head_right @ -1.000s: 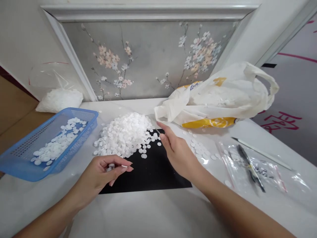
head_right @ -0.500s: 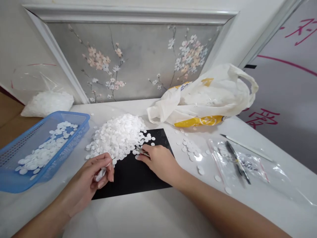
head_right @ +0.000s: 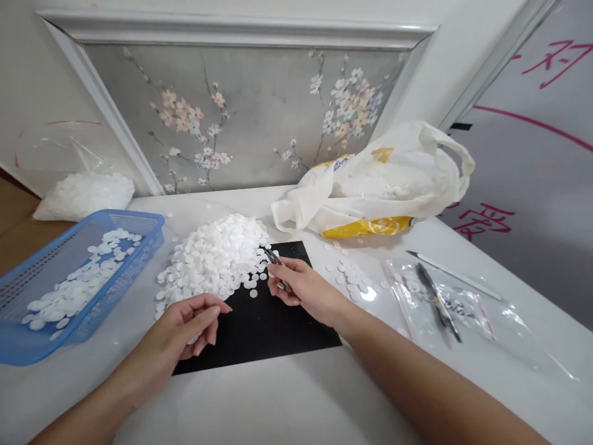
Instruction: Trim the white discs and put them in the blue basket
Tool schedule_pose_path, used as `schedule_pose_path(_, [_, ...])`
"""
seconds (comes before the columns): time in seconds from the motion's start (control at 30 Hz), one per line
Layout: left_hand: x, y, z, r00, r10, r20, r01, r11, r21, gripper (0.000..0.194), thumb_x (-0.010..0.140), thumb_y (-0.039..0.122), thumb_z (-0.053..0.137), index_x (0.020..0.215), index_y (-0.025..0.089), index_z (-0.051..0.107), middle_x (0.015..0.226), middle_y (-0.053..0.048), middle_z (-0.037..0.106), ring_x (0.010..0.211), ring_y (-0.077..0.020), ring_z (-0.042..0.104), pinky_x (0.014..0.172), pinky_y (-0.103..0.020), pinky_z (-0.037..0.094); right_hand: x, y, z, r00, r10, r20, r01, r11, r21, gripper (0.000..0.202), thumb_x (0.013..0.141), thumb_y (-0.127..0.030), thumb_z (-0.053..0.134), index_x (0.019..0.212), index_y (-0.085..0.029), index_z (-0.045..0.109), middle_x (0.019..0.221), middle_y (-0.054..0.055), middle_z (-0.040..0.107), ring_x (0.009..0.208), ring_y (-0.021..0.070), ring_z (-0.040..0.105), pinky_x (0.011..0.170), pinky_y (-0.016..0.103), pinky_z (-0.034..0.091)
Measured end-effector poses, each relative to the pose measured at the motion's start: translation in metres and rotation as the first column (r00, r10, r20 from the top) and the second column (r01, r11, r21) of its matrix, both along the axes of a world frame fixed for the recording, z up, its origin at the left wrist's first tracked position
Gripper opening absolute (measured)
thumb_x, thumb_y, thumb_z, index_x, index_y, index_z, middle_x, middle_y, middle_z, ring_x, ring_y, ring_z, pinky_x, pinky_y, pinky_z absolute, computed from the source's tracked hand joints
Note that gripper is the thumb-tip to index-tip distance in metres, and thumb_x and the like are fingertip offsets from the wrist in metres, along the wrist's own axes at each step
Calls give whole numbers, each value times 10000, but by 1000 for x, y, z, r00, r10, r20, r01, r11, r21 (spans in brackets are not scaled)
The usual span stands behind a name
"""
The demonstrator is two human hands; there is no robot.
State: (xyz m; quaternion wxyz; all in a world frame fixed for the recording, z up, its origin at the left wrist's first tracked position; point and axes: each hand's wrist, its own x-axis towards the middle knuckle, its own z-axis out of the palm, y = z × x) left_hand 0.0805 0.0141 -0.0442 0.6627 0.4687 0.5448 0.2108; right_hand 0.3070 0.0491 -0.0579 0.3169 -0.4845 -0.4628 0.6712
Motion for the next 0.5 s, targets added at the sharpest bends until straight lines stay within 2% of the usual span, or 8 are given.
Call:
schedule_pose_path(0.1, [5, 2, 1, 971, -90, -221, 134, 972, 194, 290, 800, 470, 562, 796, 187, 629, 596, 33, 406, 534, -91, 339, 513, -218, 250, -3, 7, -1, 999, -33, 18, 32, 999, 37, 164, 803, -275, 491, 698, -154, 457, 680, 7, 540, 438, 50, 299, 419, 228, 183])
schedule_pose_path(0.17, [10, 5, 4, 901, -102, -423, 247, 920, 305, 239, 813, 422, 539, 752, 205, 618, 554, 37, 356, 520, -106, 328, 514, -229, 235, -6, 10, -3, 995, -38, 92, 28, 994, 103, 26, 744, -162, 453, 756, -163, 476, 679, -4, 550, 450, 63, 330, 425, 221, 208])
schedule_pose_path(0.23, [16, 9, 7, 806, -65, -589, 345, 859, 377, 180, 823, 361, 512, 750, 227, 606, 509, 36, 353, 490, -123, 335, 507, -242, 199, -10, 12, -6, 965, -53, 258, -15, 967, 255, 117, 731, -126, 460, 814, -169, 530, 656, -17, 534, 506, 84, 402, 474, 217, 284])
schedule_pose_path(0.27, [19, 12, 8, 763, -35, -645, 386, 826, 411, 152, 821, 332, 507, 754, 235, 604, 500, 32, 381, 484, -131, 352, 510, -247, 183, -12, 12, -8, 929, -73, 364, -64, 934, 352, 112, 747, -134, 488, 826, -170, 559, 654, -18, 530, 548, 95, 439, 518, 220, 324])
schedule_pose_path(0.37, [27, 24, 8, 714, 20, -700, 463, 736, 493, 113, 824, 286, 511, 829, 268, 622, 543, 14, 502, 500, -156, 414, 529, -253, 152, -19, 11, -12, 834, -103, 542, -224, 834, 504, 37, 796, -177, 563, 812, -163, 593, 732, 8, 579, 671, 126, 509, 642, 246, 376])
schedule_pose_path(0.43, [32, 32, 6, 718, 20, -696, 492, 693, 528, 117, 833, 274, 515, 851, 277, 630, 604, -4, 564, 533, -171, 450, 541, -255, 143, -21, 10, -13, 830, -88, 551, -253, 821, 511, 20, 804, -163, 582, 787, -155, 590, 778, 26, 598, 721, 140, 524, 677, 255, 375])
schedule_pose_path(0.5, [36, 39, 3, 719, 11, -695, 513, 666, 542, 119, 834, 254, 521, 781, 259, 627, 650, -21, 592, 570, -179, 472, 549, -256, 141, -21, 10, -13, 823, -79, 563, -266, 822, 503, 39, 797, -150, 595, 759, -152, 586, 749, 23, 596, 694, 134, 524, 654, 246, 372])
